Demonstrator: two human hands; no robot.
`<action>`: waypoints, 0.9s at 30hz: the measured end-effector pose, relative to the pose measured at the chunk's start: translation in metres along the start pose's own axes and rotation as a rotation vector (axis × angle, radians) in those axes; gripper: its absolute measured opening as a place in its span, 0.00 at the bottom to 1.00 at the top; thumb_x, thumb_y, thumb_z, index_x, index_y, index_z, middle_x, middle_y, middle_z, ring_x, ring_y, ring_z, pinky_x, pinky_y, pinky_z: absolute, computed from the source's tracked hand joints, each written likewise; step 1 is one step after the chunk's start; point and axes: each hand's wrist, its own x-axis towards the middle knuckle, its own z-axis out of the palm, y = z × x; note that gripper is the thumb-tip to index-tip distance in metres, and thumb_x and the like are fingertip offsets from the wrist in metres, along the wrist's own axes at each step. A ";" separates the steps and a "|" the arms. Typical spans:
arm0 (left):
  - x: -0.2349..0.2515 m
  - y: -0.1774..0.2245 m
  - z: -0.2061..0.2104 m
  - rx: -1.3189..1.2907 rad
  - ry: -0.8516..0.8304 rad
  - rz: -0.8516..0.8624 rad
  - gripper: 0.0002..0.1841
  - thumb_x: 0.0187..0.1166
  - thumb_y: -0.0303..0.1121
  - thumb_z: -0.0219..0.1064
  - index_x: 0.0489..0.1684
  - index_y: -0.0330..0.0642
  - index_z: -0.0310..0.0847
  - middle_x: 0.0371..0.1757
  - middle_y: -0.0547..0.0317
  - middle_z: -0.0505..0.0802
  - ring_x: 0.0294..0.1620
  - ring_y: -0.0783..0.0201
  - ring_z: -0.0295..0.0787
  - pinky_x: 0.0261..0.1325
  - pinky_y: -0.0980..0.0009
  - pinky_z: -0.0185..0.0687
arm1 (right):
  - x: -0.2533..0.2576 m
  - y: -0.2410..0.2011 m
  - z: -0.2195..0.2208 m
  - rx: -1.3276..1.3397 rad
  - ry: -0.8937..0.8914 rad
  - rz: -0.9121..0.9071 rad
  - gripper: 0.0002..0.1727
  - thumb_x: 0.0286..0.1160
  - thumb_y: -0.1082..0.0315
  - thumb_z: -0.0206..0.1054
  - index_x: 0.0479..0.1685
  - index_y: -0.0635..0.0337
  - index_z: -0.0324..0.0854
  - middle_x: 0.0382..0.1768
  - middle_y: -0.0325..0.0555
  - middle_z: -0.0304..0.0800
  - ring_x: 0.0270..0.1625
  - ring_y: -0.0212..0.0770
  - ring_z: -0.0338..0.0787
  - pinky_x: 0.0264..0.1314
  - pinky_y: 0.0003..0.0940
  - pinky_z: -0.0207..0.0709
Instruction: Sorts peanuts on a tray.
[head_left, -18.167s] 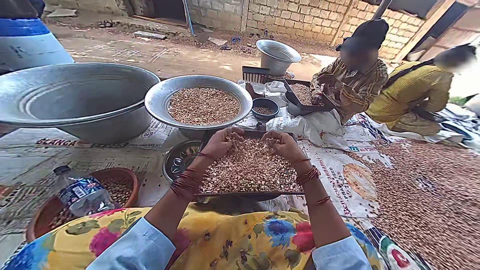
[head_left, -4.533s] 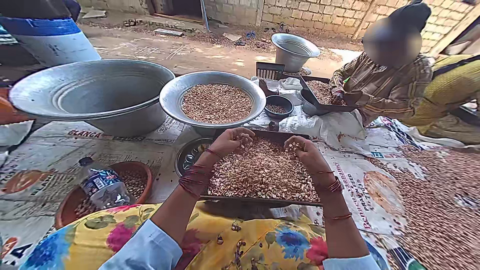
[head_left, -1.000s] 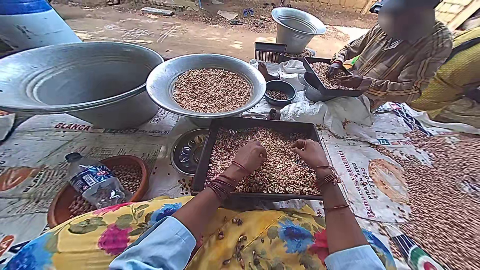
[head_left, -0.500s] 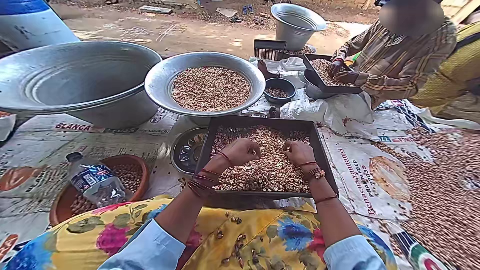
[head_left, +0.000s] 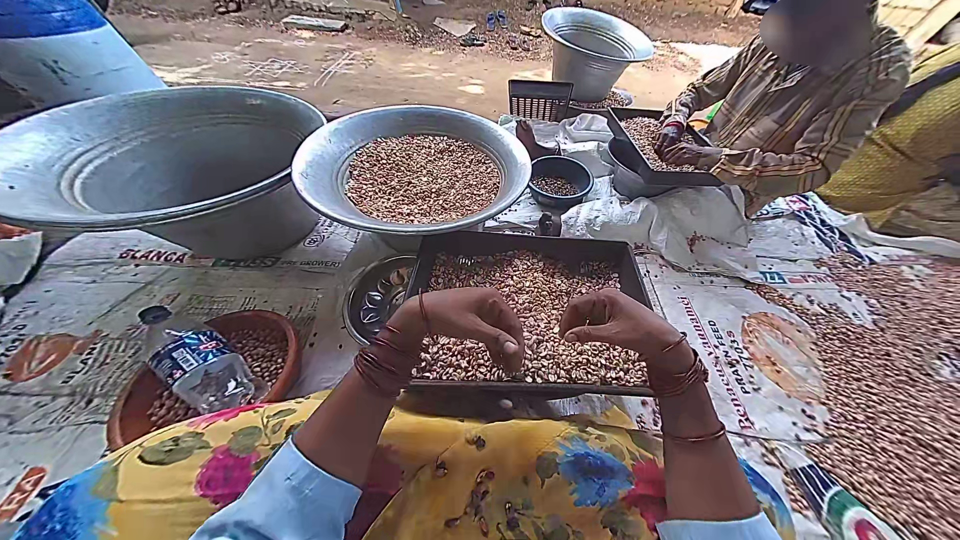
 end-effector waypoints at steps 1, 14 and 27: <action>-0.008 0.003 -0.005 -0.013 0.041 0.022 0.12 0.83 0.39 0.65 0.38 0.43 0.93 0.39 0.71 0.98 0.41 0.75 0.96 0.51 0.75 0.92 | -0.001 -0.006 0.000 -0.168 -0.019 0.055 0.06 0.73 0.68 0.74 0.42 0.60 0.90 0.36 0.28 0.93 0.39 0.17 0.88 0.47 0.18 0.82; -0.008 0.007 -0.015 0.668 0.356 -0.738 0.10 0.81 0.30 0.70 0.54 0.40 0.90 0.49 0.51 0.95 0.46 0.57 0.91 0.57 0.54 0.83 | 0.024 -0.007 0.025 -0.695 -0.249 0.519 0.14 0.78 0.59 0.72 0.52 0.58 0.91 0.43 0.54 0.94 0.50 0.55 0.91 0.60 0.61 0.77; 0.001 -0.072 -0.064 0.712 0.835 -0.962 0.34 0.80 0.39 0.71 0.85 0.33 0.67 0.81 0.27 0.74 0.84 0.31 0.68 0.81 0.36 0.65 | 0.048 0.063 -0.045 -0.586 0.380 0.728 0.37 0.79 0.57 0.73 0.86 0.61 0.66 0.81 0.66 0.72 0.83 0.61 0.73 0.84 0.56 0.64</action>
